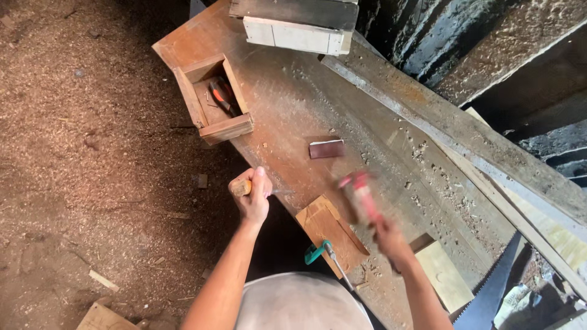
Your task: The person uses a chisel and hammer to carve a small wooden block clamped to a workbench. They repeatedly strike the chisel to remove wood shavings, then scrape the surface with the chisel blade. The person also taps the chisel handle with the hammer to adjust its position.
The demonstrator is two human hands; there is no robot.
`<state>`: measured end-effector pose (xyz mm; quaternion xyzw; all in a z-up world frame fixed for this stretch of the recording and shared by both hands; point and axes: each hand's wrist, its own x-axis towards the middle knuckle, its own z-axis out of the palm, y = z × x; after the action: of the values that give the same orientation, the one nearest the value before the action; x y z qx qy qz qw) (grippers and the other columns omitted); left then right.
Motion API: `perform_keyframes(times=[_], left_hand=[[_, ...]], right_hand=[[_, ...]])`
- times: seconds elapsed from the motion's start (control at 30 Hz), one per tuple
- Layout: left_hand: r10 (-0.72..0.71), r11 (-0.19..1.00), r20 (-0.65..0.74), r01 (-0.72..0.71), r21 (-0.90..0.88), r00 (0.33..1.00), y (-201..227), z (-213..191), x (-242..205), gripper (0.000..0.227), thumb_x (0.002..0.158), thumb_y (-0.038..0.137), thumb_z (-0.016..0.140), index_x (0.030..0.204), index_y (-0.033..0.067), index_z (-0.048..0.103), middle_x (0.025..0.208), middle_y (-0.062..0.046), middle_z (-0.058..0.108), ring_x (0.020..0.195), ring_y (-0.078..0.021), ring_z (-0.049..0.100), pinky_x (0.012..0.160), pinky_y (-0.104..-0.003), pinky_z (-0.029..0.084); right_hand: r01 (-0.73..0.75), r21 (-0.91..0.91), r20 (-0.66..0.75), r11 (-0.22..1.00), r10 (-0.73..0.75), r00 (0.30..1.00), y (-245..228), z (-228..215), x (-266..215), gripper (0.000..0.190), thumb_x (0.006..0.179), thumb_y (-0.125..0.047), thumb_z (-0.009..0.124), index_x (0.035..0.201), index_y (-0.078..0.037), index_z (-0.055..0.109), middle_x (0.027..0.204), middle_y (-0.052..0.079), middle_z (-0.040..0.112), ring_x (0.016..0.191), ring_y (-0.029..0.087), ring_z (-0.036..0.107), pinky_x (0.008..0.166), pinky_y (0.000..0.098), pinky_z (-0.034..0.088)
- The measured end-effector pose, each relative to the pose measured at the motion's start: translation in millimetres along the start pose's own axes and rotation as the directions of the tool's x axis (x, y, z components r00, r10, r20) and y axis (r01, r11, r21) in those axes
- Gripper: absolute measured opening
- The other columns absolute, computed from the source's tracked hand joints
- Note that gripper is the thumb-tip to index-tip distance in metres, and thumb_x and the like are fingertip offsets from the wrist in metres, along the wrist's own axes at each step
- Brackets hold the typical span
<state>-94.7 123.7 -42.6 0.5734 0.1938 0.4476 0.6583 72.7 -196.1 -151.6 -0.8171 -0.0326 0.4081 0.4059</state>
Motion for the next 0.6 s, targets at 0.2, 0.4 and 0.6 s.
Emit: perform_keyframes(times=[0.2,0.4,0.6], left_hand=[[-0.050,0.999,0.027,0.051,-0.010,0.998,7,9,-1,0.046,0.105,0.014,0.055,0.061,0.0083,0.041,0.054,0.000,0.046,0.047,-0.0092,0.041,0.046,-0.028,0.032],[-0.059,0.997,0.037,0.057,0.043,0.998,4,19,-1,0.046,0.105,0.014,0.054,0.061,0.0080,0.043,0.054,0.000,0.046,0.048,-0.0081,0.041,0.047,-0.027,0.032],[-0.084,0.996,0.071,0.081,0.037,0.994,-2,21,-5,0.046,0.105,0.015,0.055,0.061,0.0086,0.043,0.053,0.000,0.046,0.046,-0.0079,0.041,0.045,-0.027,0.030]], right_hand=[[0.014,-0.014,0.022,1.000,-0.014,1.000,-12,-6,-14,0.040,0.102,-0.043,0.053,0.105,-0.008,0.072,0.060,0.004,0.055,0.046,0.013,0.045,0.042,0.0320,0.034],[0.174,-0.153,0.169,0.973,-0.148,0.975,-13,-15,-10,0.041,0.101,-0.046,0.055,0.103,-0.011,0.075,0.061,0.001,0.055,0.048,0.009,0.045,0.044,0.0283,0.037],[0.150,-0.235,0.099,0.960,-0.130,0.987,9,3,-5,0.043,0.102,-0.047,0.054,0.104,-0.010,0.075,0.061,0.001,0.055,0.051,0.009,0.048,0.046,0.0280,0.041]])
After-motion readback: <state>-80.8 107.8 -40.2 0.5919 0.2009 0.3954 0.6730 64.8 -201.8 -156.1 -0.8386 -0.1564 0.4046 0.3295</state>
